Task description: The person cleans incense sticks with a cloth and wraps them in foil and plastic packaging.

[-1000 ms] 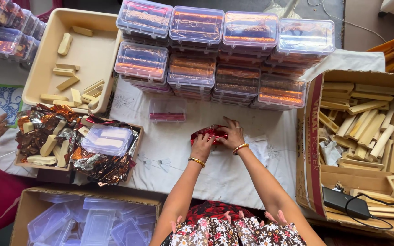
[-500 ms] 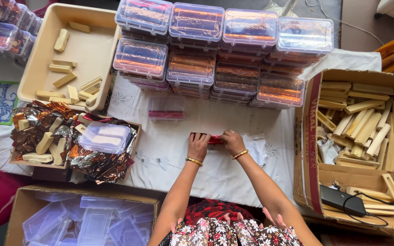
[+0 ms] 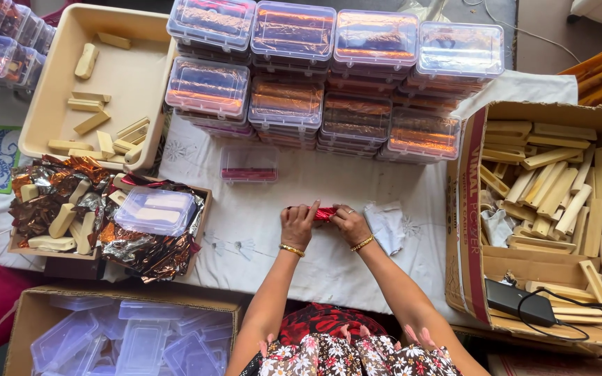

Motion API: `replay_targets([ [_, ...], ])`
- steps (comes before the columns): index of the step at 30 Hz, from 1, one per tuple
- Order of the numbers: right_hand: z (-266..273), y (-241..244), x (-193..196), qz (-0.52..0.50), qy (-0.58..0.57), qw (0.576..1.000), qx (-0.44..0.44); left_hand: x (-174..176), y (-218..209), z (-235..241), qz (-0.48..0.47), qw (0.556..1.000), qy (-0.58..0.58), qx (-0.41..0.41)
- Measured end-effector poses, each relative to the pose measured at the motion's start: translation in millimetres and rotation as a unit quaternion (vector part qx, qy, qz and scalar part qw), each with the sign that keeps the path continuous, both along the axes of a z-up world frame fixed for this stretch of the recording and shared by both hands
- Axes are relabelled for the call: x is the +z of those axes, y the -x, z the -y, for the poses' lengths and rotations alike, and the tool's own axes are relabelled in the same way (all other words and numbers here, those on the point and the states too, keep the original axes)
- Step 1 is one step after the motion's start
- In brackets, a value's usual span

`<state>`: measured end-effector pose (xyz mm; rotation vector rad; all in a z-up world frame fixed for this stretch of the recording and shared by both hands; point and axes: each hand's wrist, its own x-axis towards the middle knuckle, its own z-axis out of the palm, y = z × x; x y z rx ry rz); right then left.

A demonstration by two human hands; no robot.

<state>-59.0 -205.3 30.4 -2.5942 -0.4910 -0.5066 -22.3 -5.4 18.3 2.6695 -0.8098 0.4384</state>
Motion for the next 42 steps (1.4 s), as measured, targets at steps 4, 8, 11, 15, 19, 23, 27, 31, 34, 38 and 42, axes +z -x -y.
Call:
replay_targets([
  [4,0.3,3.0,0.2,-0.003,-0.003,1.0,0.005,13.0,-3.8,-7.8,0.032,0.999,-0.006,0.043],
  [8,2.8,-1.2,-6.4,0.007,0.001,1.0,0.002,12.8,-19.0,-19.1,0.073,0.997,0.022,-0.016],
  [11,1.9,1.8,-13.7,0.001,-0.018,1.0,-0.01,4.9,-22.0,-23.2,0.04,0.996,0.033,-0.066],
  [15,0.5,0.9,-2.6,-0.009,-0.061,0.997,-0.048,9.4,-28.3,-20.9,0.003,0.994,0.072,-0.081],
  [19,-0.1,0.1,19.3,-0.066,-0.12,0.983,-0.122,4.4,-28.2,-19.1,-0.105,0.986,0.105,-0.071],
  [23,4.1,1.3,14.6,-0.089,-0.125,0.981,-0.119,4.7,-26.7,-15.8,-0.197,0.971,0.13,-0.039],
  [27,8.4,5.0,4.7,-0.039,-0.061,0.993,-0.091,13.1,-30.5,-11.3,-0.161,0.976,0.145,-0.02],
  [31,10.4,6.4,28.2,-0.011,-0.027,0.999,-0.046,9.2,-28.5,-12.0,-0.132,0.981,0.141,-0.024],
  [34,11.0,4.6,31.5,-0.016,-0.002,1.0,-0.025,5.6,-29.1,-14.9,-0.1,0.985,0.134,-0.035],
  [38,12.1,6.3,32.4,0.021,0.072,0.997,-0.013,2.0,-28.5,-16.0,-0.043,0.991,0.105,-0.068],
  [42,11.2,5.3,26.9,0.043,0.113,0.993,-0.015,22.0,-25.3,-29.2,0.003,0.987,0.059,-0.149],
])
